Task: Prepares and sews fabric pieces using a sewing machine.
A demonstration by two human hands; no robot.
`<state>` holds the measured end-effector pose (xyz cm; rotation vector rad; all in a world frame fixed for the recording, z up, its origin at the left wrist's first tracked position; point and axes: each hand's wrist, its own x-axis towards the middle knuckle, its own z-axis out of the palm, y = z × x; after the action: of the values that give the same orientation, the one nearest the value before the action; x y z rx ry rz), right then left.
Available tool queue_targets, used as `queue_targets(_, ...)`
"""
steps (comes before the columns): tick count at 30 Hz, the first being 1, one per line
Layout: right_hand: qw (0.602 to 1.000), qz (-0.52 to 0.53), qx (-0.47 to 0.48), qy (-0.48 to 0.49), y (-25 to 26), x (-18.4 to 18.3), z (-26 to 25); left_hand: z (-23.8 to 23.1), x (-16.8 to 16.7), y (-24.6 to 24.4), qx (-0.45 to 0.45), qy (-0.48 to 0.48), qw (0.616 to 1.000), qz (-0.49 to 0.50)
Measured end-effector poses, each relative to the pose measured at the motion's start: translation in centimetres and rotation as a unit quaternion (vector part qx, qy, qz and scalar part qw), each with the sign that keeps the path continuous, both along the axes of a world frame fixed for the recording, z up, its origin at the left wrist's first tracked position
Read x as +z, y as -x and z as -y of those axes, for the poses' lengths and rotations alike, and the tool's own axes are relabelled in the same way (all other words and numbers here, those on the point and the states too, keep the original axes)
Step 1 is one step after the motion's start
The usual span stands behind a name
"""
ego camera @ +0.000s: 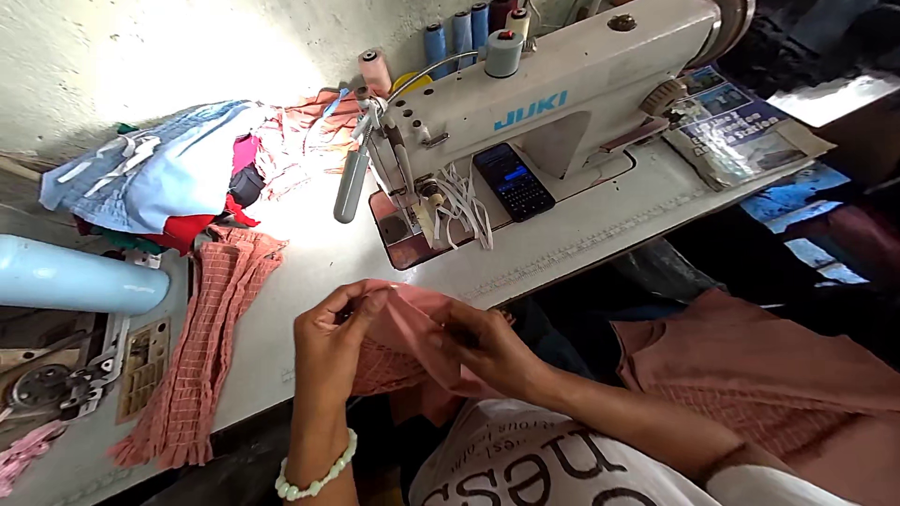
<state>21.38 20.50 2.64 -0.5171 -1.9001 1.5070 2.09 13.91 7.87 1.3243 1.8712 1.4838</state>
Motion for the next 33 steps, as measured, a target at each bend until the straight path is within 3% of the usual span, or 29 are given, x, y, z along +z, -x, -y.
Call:
queue_targets(5, 0.994, -0.003, 0.040, -0.098, 0.5, -0.7, 0.2, 0.7, 1.6, 1.5, -0.012, -0.028, 0.999, -0.024)
queue_targets(7, 0.996, -0.006, 0.039, -0.078, 0.9, -0.7, 0.0, 0.9, 2.0, 1.8, -0.022, -0.047, 0.998, -0.040)
queue_targets(9, 0.997, -0.006, 0.062, 0.047, 0.9, -0.1, -0.1, 1.2, 2.3, 2.2, -0.027, -0.062, 0.996, -0.056)
queue_targets(11, 0.971, -0.003, 0.074, 0.226, 1.1, 0.3, -0.3, 1.4, 2.6, 2.6, -0.034, -0.072, 0.994, -0.069)
queue_targets(13, 0.956, -0.003, 0.053, 0.289, 1.5, 0.1, -0.5, 1.5, 3.0, 2.6, -0.040, -0.076, 0.993, -0.075)
queue_targets(17, 1.000, 0.004, 0.000, 0.030, 2.8, -0.4, -0.1, 1.7, 3.4, 2.0, -0.064, -0.077, 0.991, -0.090)
queue_targets(20, 0.977, -0.007, -0.073, -0.199, 3.7, -0.3, -0.6, 2.3, 4.0, 2.2, -0.072, -0.085, 0.985, -0.130)
queue_targets(22, 0.955, -0.021, -0.108, -0.274, 3.8, 0.3, -1.2, 3.1, 4.5, 2.6, -0.063, -0.091, 0.983, -0.146)
queue_targets(25, 0.946, -0.022, -0.117, -0.303, 3.2, 1.5, -2.0, 4.2, 5.1, 3.1, -0.048, -0.104, 0.982, -0.150)
queue_targets(27, 0.956, -0.020, -0.074, -0.283, 2.9, 2.1, -2.3, 4.6, 5.5, 3.2, -0.044, -0.112, 0.981, -0.153)
queue_targets(31, 0.986, -0.043, 0.088, -0.136, 1.9, 3.4, -2.4, 4.2, 7.0, 4.5, -0.058, -0.095, 0.977, -0.183)
queue_targets(33, 0.990, -0.038, 0.116, -0.068, 1.6, 3.4, -1.9, 2.4, 7.3, 5.4, -0.067, -0.048, 0.971, -0.226)
